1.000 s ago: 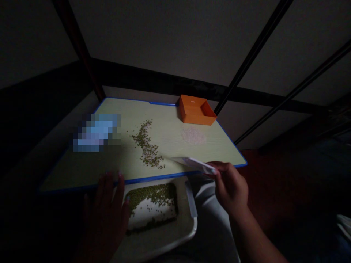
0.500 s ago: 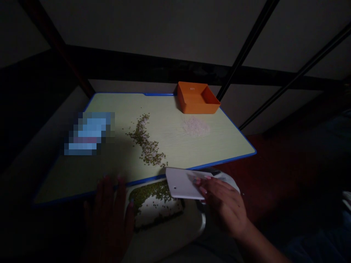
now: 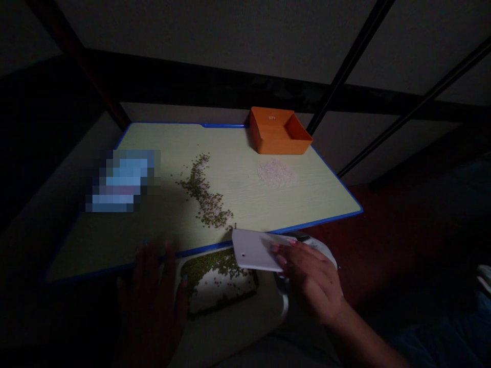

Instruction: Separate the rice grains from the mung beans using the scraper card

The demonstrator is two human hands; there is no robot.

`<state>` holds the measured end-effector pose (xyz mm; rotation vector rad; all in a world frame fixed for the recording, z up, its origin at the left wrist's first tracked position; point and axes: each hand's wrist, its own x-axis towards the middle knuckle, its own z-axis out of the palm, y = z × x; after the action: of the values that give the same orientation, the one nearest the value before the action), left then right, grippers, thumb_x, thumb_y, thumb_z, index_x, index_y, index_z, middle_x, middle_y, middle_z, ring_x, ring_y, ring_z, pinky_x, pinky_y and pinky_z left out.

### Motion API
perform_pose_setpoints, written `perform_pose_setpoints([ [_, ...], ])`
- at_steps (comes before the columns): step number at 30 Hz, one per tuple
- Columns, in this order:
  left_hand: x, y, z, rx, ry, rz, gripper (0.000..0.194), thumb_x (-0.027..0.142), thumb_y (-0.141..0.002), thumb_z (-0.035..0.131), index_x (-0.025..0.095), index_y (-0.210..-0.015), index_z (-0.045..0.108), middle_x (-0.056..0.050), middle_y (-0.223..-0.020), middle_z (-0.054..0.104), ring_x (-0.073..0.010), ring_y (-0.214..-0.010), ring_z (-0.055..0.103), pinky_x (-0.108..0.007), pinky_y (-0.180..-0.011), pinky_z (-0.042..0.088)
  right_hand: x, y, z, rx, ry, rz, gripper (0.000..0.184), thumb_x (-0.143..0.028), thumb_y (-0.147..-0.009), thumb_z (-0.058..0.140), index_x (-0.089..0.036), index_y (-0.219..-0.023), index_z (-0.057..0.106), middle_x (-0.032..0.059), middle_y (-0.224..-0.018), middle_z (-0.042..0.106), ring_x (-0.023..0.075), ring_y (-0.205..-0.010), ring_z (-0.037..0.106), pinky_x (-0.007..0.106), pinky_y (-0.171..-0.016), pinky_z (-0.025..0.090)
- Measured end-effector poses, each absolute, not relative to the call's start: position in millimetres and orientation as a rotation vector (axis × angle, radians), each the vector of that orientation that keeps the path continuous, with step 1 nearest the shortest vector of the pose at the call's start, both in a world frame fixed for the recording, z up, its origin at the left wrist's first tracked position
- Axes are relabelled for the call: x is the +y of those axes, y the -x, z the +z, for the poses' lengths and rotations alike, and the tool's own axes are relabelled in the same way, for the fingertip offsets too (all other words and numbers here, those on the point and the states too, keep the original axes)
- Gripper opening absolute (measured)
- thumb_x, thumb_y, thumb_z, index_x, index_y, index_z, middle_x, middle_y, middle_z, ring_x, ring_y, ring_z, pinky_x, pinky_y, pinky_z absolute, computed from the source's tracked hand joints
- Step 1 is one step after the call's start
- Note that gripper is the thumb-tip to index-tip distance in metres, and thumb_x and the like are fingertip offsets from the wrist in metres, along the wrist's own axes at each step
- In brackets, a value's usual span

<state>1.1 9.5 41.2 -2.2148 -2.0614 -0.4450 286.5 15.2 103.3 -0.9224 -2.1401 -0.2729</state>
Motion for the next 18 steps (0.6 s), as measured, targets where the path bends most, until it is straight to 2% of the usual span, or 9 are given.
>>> perform_pose_setpoints([
  [3, 10.0, 0.8, 39.9, -2.059, 2.225, -0.419, 0.076, 0.033, -0.088, 0.039, 0.034, -0.149, -0.006, -0.020, -0.164, 0.020, -0.0375, -0.153, 0.017, -0.076, -0.111, 0.033, 16.6, -288.2, 99.2, -2.147, 0.910, -0.265, 0.030, -0.006, -0.095, 0.044, -0.016, -0.116, 0.062, 0.0087, -0.094, 0.079, 0.0183, -0.093, 0.075, 0.037, -0.088, 0.064],
  [8, 9.8, 0.5, 40.7, -2.084, 2.237, -0.399, 0.075, 0.034, -0.089, 0.038, 0.033, -0.148, -0.008, -0.020, -0.165, 0.017, -0.0379, -0.154, 0.014, -0.076, -0.112, 0.030, 17.7, -290.6, 94.5, -2.142, 0.872, -0.273, 0.029, -0.004, -0.093, 0.047, -0.010, -0.116, 0.062, 0.0139, -0.094, 0.078, 0.0210, -0.094, 0.075, 0.041, -0.090, 0.063],
  [18, 9.7, -7.3, 50.4, -2.099, 2.234, -0.424, 0.075, 0.032, -0.090, 0.037, 0.036, -0.147, -0.013, -0.022, -0.163, 0.021, -0.0383, -0.153, 0.016, -0.078, -0.112, 0.029, 16.2, -291.0, 90.8, -2.138, 0.901, -0.270, 0.031, -0.004, -0.092, 0.048, -0.014, -0.118, 0.063, 0.0116, -0.096, 0.078, 0.0206, -0.096, 0.074, 0.040, -0.091, 0.063],
])
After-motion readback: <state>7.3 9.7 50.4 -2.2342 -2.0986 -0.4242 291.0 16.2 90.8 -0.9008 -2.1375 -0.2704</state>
